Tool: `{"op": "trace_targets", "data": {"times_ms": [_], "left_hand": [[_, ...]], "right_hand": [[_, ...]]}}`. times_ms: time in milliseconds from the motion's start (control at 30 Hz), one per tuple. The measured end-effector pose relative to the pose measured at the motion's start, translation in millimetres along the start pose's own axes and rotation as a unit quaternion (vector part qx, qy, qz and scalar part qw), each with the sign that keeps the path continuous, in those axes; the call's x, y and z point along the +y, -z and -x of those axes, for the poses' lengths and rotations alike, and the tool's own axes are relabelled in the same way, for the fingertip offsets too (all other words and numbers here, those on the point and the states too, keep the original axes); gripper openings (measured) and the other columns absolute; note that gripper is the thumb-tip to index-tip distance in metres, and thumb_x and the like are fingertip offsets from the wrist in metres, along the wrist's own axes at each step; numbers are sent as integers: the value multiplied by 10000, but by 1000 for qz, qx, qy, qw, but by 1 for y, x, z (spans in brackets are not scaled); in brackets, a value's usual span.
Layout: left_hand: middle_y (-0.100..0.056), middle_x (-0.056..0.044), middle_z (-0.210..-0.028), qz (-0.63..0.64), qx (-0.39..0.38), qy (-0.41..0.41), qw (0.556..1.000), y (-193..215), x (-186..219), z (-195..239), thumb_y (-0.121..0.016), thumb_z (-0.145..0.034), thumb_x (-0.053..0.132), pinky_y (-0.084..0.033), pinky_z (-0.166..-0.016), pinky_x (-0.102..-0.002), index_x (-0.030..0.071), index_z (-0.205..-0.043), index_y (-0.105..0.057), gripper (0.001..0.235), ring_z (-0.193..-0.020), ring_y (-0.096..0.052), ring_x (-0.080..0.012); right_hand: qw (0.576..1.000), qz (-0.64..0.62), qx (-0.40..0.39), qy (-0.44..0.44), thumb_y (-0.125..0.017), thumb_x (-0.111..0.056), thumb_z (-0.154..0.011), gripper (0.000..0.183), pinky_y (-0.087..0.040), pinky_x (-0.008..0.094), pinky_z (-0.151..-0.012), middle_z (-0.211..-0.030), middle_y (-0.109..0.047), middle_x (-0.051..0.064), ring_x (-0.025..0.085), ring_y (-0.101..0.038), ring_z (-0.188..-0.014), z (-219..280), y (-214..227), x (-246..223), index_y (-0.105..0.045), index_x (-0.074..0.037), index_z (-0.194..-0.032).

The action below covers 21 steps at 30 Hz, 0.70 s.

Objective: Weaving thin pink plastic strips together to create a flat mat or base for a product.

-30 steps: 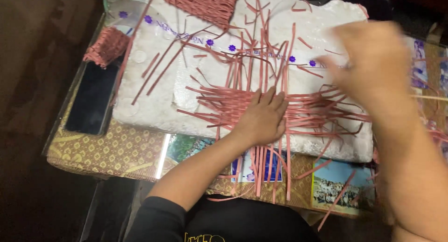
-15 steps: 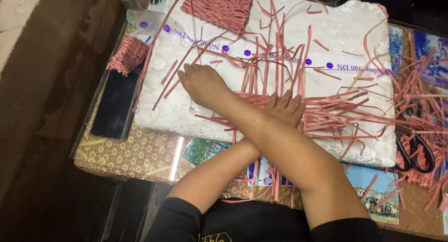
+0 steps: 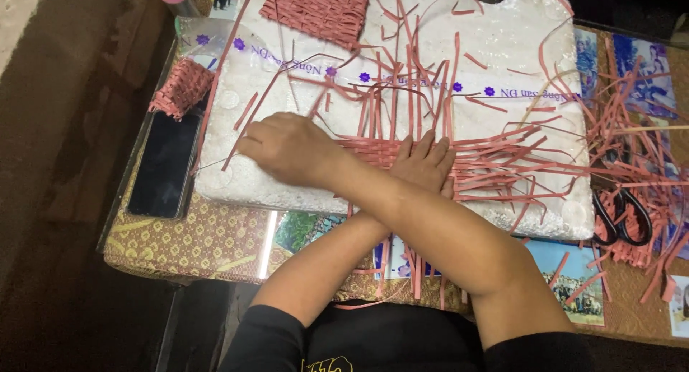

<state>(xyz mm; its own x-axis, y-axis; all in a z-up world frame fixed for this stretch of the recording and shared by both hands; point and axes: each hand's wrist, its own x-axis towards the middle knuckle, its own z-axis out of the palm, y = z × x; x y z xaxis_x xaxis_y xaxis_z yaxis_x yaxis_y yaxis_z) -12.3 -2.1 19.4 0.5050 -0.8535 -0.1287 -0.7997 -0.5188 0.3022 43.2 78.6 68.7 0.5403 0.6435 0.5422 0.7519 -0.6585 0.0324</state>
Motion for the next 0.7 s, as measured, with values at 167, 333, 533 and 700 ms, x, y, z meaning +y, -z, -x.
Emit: {"op": "trace_targets", "data": {"times_ms": [167, 333, 533, 700], "left_hand": [[-382, -66, -1292, 6, 136, -29, 990, -17, -4, -2, -365, -765, 373, -183, -983, -459, 110, -1234, -397, 539, -1237, -244, -281], [-383, -109, -1285, 19, 167, -28, 985, -1, 6, 9, -335, -795, 330, -184, -991, -474, 70, -1226, -403, 508, -1208, -297, -297], [-424, -180, -1217, 80, 153, -43, 984, 20, 6, 19, -303, -813, 310, -175, -986, -499, 13, -1184, -433, 493, -1194, -296, -326], [-467, -149, -1187, 46, 173, -40, 983, 10, 5, 17, -397, -778, 311, -223, -952, -473, 38, -1129, -519, 462, -1192, -321, -313]], "right_hand": [[951, -233, 204, 3, -480, 126, -866, 272, -397, 265, -477, -834, -499, 119, 202, -499, -636, -2, 103, -18, -470, -22, -1095], [886, -345, 221, -219, -580, 111, -805, 159, -295, 227, -443, -565, -377, 55, 121, -340, -464, 32, 232, -41, -549, 56, -951], [937, -97, 132, -309, -573, 4, -829, 150, -330, 258, -527, -675, -525, 81, 157, -434, -610, 118, 203, 13, -614, 25, -972], [896, -39, -26, -442, -559, -107, -778, 171, -437, 377, -566, -629, -555, 125, 291, -560, -618, 174, 156, 51, -646, -78, -921]]}}
